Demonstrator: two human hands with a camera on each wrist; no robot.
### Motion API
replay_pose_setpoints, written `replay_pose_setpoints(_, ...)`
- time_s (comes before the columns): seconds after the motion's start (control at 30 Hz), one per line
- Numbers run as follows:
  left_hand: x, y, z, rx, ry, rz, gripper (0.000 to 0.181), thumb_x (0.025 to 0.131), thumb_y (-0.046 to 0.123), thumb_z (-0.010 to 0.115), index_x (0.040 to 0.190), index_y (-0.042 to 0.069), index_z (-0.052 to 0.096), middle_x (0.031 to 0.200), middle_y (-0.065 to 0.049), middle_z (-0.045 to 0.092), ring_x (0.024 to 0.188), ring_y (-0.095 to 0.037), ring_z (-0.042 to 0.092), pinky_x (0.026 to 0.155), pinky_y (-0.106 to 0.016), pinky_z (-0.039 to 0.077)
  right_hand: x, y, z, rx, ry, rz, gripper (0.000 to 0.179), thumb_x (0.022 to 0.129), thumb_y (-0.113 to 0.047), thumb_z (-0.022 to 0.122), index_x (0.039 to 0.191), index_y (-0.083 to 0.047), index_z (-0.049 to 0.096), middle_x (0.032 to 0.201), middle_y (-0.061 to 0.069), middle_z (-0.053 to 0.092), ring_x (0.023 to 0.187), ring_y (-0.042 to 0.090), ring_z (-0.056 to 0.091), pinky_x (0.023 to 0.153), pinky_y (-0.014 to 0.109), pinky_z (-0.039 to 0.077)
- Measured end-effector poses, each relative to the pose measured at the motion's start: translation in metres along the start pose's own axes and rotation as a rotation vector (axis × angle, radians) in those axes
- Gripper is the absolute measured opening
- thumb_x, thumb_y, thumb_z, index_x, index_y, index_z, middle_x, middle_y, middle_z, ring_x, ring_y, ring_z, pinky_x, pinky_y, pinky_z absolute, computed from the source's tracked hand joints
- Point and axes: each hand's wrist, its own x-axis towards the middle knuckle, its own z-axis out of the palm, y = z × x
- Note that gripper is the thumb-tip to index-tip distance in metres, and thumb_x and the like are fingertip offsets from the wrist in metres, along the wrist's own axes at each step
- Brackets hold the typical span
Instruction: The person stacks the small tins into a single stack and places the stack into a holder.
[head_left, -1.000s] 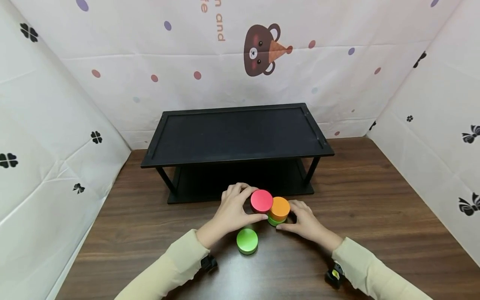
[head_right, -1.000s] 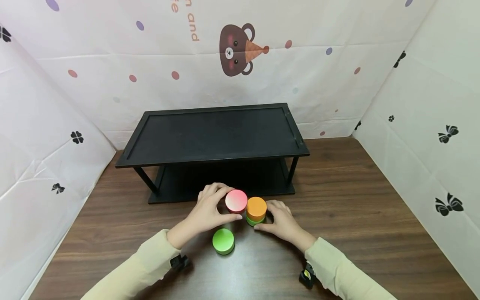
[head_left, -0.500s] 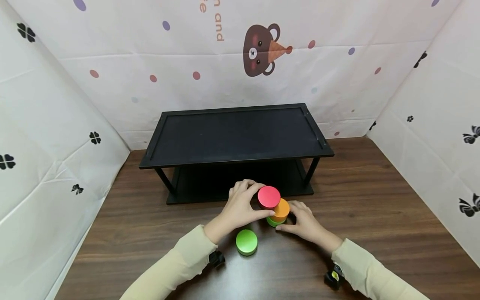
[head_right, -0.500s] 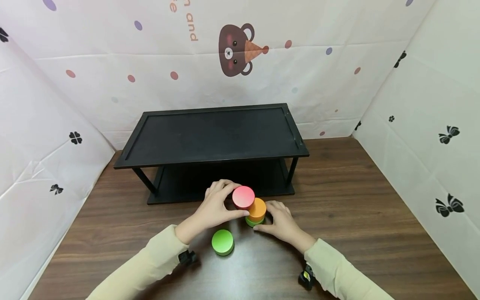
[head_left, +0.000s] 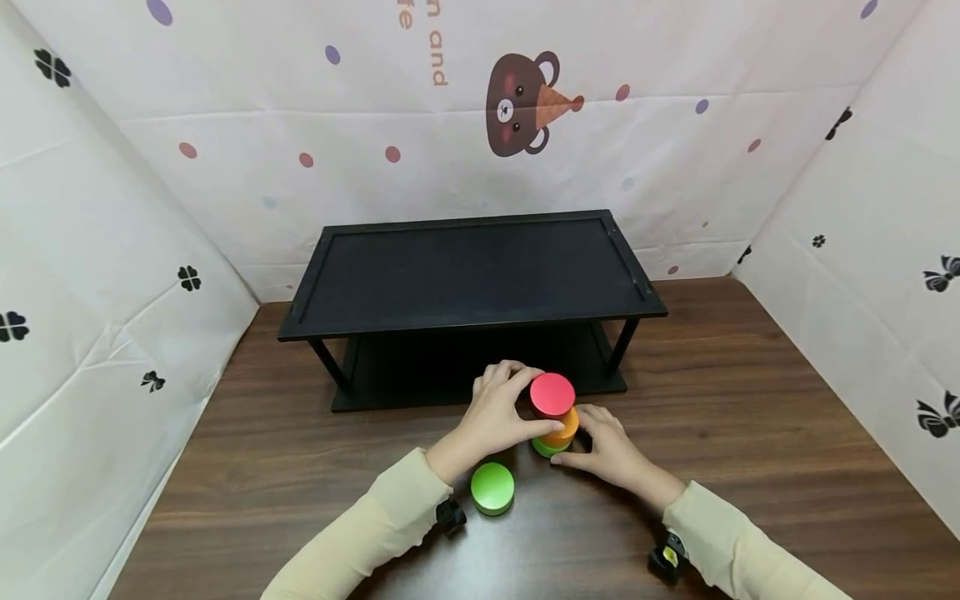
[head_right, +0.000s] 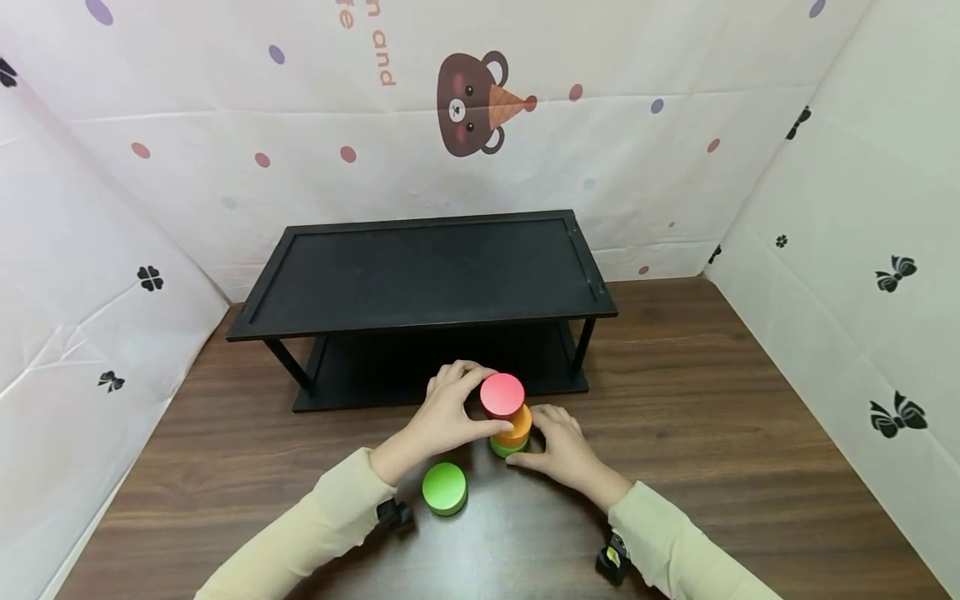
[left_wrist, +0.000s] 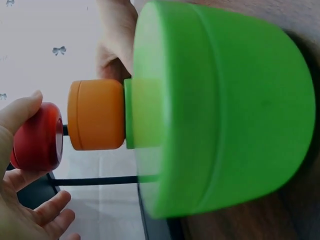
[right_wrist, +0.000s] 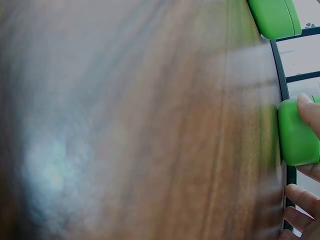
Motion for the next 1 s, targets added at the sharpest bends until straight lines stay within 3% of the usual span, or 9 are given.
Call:
replay_pose_setpoints(0.33,0.003,0.001,0.011,0.001,-0.029,0.019,0.066,0.071,0.055,0.077,0.127,0.024,0.058,0.125,-0.004,0.052,0.112,-0.022,0.044,0.089,-0.044,0.035,-0.001,0.001,-0.002,-0.012,0.009,0.004,0.042,0.068,-0.032,0.085,0.101,-0.015,0.066,0.113,0.008,0.062,0.106,0.032,0.055,0.084,0.058,0.041)
replay_pose_setpoints(1.0,0.001,0.001,0.011,0.021,-0.087,0.002,0.070,0.074,0.057,0.074,0.131,0.022,0.054,0.128,-0.005,0.051,0.115,-0.023,0.043,0.094,-0.046,0.034,0.000,0.000,0.000,-0.021,0.004,0.007,0.047,0.068,-0.032,0.085,0.106,-0.013,0.066,0.109,0.006,0.062,0.105,0.031,0.055,0.083,0.056,0.041)
